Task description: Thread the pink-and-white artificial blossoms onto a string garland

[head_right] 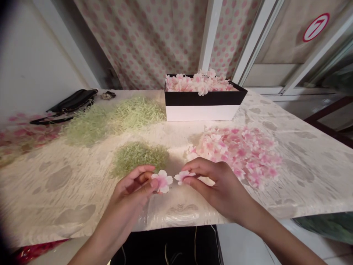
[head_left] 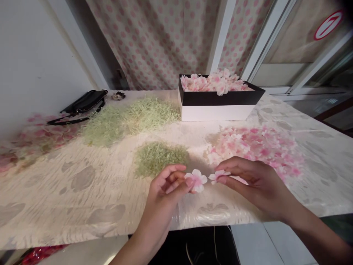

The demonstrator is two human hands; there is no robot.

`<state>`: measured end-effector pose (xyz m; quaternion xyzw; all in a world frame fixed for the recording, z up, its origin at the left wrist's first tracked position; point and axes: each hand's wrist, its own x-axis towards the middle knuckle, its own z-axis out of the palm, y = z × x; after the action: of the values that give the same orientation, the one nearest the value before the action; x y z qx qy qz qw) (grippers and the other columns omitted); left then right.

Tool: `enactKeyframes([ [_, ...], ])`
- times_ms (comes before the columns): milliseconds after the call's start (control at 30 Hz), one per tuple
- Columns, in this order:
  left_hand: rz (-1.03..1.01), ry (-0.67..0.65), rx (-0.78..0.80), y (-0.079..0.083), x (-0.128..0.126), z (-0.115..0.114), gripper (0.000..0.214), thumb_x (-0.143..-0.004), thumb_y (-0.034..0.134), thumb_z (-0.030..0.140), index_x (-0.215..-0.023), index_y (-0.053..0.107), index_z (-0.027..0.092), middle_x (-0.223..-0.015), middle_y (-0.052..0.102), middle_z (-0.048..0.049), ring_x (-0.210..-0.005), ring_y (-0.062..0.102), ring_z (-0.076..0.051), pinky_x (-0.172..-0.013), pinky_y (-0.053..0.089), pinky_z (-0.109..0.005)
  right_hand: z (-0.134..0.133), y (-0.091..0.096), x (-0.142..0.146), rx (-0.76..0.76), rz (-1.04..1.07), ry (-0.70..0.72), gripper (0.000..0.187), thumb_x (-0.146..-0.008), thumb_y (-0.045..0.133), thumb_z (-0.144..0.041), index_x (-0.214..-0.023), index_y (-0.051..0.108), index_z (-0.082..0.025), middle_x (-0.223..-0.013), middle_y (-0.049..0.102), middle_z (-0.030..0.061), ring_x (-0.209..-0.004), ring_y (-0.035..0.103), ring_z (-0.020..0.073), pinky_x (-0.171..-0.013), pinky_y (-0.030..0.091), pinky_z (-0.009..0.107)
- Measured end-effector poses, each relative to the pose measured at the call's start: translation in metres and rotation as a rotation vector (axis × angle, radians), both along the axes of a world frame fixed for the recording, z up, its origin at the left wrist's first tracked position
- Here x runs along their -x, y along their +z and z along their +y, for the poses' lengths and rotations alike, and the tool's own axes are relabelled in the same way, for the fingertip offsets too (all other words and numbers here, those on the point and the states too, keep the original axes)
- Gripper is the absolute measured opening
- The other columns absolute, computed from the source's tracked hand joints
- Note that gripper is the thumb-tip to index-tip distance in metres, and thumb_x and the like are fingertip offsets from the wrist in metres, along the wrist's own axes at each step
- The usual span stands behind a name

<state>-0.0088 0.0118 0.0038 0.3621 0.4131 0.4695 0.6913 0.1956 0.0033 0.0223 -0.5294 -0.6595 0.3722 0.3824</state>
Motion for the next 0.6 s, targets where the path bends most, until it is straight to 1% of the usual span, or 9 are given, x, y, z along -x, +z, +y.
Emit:
enactKeyframes([
  [33,0.0,-0.003,0.0,0.0,-0.001,-0.001,0.016,-0.078,0.078,0.022,-0.09,0.067,0.023,-0.07,0.064,0.0075,-0.069,0.063,-0.006,-0.07,0.045,-0.016,-0.001,-0.001,0.0,-0.01,0.003,-0.012,0.008,-0.083,0.068,-0.035,-0.084,0.065,-0.027,-0.085,0.075,0.0026,-0.08,0.072,0.0208,-0.072,0.057,0.032],
  [67,0.005,-0.004,-0.003,0.0,-0.001,-0.001,0.016,-0.078,0.077,0.022,-0.09,0.066,0.023,-0.071,0.064,0.0075,-0.069,0.063,-0.006,-0.071,0.045,-0.016,-0.001,-0.001,0.001,0.007,0.026,-0.023,0.009,-0.083,0.068,-0.035,-0.083,0.065,-0.027,-0.085,0.076,0.0023,-0.079,0.073,0.0203,-0.071,0.057,0.031],
  [133,0.03,-0.001,-0.009,-0.001,-0.002,-0.003,0.016,-0.079,0.077,0.023,-0.09,0.065,0.024,-0.072,0.064,0.0075,-0.069,0.063,-0.006,-0.07,0.045,-0.016,-0.002,-0.003,0.003,0.084,0.097,-0.045,0.012,-0.083,0.068,-0.036,-0.09,0.063,-0.027,-0.083,0.076,0.0013,-0.077,0.074,0.0197,-0.07,0.058,0.03],
  [200,0.064,0.014,-0.026,-0.002,-0.001,-0.005,0.015,-0.08,0.076,0.025,-0.091,0.065,0.025,-0.075,0.064,0.0069,-0.073,0.062,-0.007,-0.07,0.045,-0.015,-0.004,-0.005,0.005,0.156,0.142,-0.054,0.019,-0.084,0.066,-0.035,-0.1,0.059,-0.028,-0.08,0.076,0.0002,-0.077,0.074,0.0198,-0.072,0.059,0.031],
  [300,0.104,0.051,-0.086,-0.005,0.001,-0.007,0.015,-0.082,0.075,0.028,-0.093,0.064,0.026,-0.08,0.065,0.0064,-0.079,0.061,-0.007,-0.074,0.045,-0.014,-0.006,-0.006,0.009,0.214,0.17,-0.032,0.028,-0.086,0.063,-0.035,-0.111,0.054,-0.028,-0.077,0.076,0.0,-0.075,0.075,0.0212,-0.075,0.06,0.036],
  [400,0.138,0.073,-0.132,-0.007,0.002,-0.01,0.016,-0.083,0.074,0.029,-0.095,0.064,0.028,-0.083,0.065,0.0068,-0.081,0.061,-0.007,-0.076,0.045,-0.012,-0.008,-0.006,0.014,0.248,0.223,-0.002,0.033,-0.086,0.062,-0.036,-0.115,0.051,-0.027,-0.079,0.076,0.0012,-0.072,0.075,0.0221,-0.076,0.06,0.039],
  [600,0.148,0.104,-0.189,-0.006,0.001,-0.012,0.014,-0.083,0.073,0.025,-0.094,0.064,0.027,-0.082,0.067,0.0068,-0.08,0.063,-0.006,-0.076,0.048,-0.009,-0.012,-0.005,0.023,0.274,0.266,-0.009,0.029,-0.088,0.06,-0.032,-0.115,0.051,-0.027,-0.078,0.076,-0.0016,-0.074,0.074,0.0175,-0.076,0.059,0.032],
])
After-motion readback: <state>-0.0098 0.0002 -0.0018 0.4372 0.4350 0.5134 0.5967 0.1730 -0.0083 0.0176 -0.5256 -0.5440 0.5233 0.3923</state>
